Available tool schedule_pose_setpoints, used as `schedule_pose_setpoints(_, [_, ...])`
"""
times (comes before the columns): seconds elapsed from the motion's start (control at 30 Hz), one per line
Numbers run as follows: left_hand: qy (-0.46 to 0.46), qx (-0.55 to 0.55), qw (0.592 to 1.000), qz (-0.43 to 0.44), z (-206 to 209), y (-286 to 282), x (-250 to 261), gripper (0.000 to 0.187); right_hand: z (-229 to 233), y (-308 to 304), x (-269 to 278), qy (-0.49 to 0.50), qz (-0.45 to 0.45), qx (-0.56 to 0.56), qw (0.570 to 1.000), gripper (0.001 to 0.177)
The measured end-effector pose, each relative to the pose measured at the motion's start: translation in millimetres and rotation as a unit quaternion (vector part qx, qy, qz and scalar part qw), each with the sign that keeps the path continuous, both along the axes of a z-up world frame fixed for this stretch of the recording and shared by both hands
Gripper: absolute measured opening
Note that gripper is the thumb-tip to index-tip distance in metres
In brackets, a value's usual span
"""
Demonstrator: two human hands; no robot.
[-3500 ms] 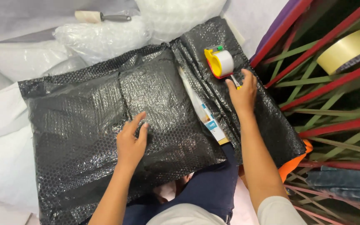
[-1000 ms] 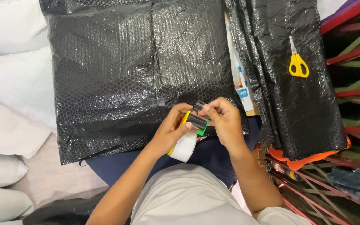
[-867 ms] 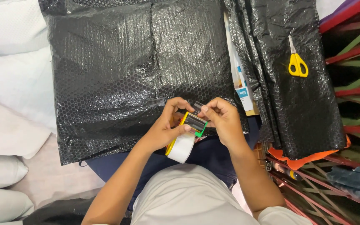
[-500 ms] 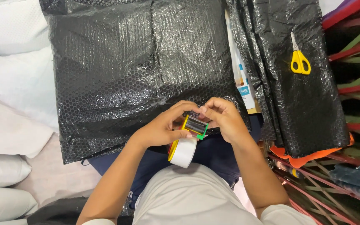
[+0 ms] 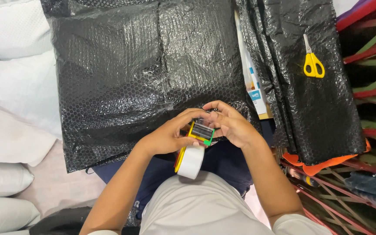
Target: Securing a pillow inside black bubble wrap using tape and scissors.
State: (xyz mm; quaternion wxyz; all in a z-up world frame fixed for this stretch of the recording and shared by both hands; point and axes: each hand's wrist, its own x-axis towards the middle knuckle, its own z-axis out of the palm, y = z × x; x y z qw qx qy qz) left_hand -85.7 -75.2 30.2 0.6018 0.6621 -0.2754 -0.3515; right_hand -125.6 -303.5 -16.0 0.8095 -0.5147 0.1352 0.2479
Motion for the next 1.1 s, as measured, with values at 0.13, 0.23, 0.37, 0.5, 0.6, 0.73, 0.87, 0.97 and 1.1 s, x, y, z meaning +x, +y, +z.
schedule_pose_setpoints(0.13, [-0.001, -0.003, 1.000, -0.003, 2.3, 0.1, 0.8, 0.063, -4.1, -0.9, -1.6, -0.011, 0.005, -0.003, 1.000, 0.061])
schedule_pose_setpoints(0.23, [-0.002, 0.000, 1.000, 0.008, 7.5, -2.1, 3.8, 0.062, -2.1, -9.0, -2.1, -0.050, 0.010, 0.006, 0.999, 0.075])
schedule_pose_setpoints(0.37, [-0.041, 0.013, 0.998, 0.041, 13.2, 0.2, 9.6, 0.063, 11.4, -48.9, 1.6, -0.157, -0.148, -0.164, 0.963, 0.064])
schedule_pose_setpoints(0.5, [-0.035, 0.000, 0.997, 0.063, 21.8, 7.0, 13.9, 0.070, 23.8, -113.1, 5.7, -0.267, -0.246, -0.786, 0.500, 0.025])
schedule_pose_setpoints(0.6, [-0.057, -0.016, 0.996, 0.063, 28.0, 8.0, 19.4, 0.069, -1.2, -167.4, 9.7, -0.167, -0.195, -0.830, 0.495, 0.025])
schedule_pose_setpoints(0.73, [-0.057, -0.029, 0.996, 0.067, 29.2, 7.7, 23.1, 0.070, -22.9, -193.5, 15.4, -0.102, -0.144, -0.834, 0.523, 0.019])
schedule_pose_setpoints(0.87, [-0.066, -0.030, 0.995, 0.070, 29.2, 8.4, 25.0, 0.070, -22.3, -191.7, 24.5, -0.137, -0.207, -0.816, 0.522, 0.027])
schedule_pose_setpoints(0.97, [-0.064, -0.025, 0.995, 0.073, 31.0, 9.8, 25.5, 0.069, -39.9, -210.0, 30.9, -0.120, -0.209, -0.823, 0.515, 0.020])
schedule_pose_setpoints(1.1, [-0.057, -0.014, 0.995, 0.079, 32.5, 10.9, 26.7, 0.069, -72.3, -238.9, 38.1, -0.077, -0.184, -0.845, 0.496, 0.018])
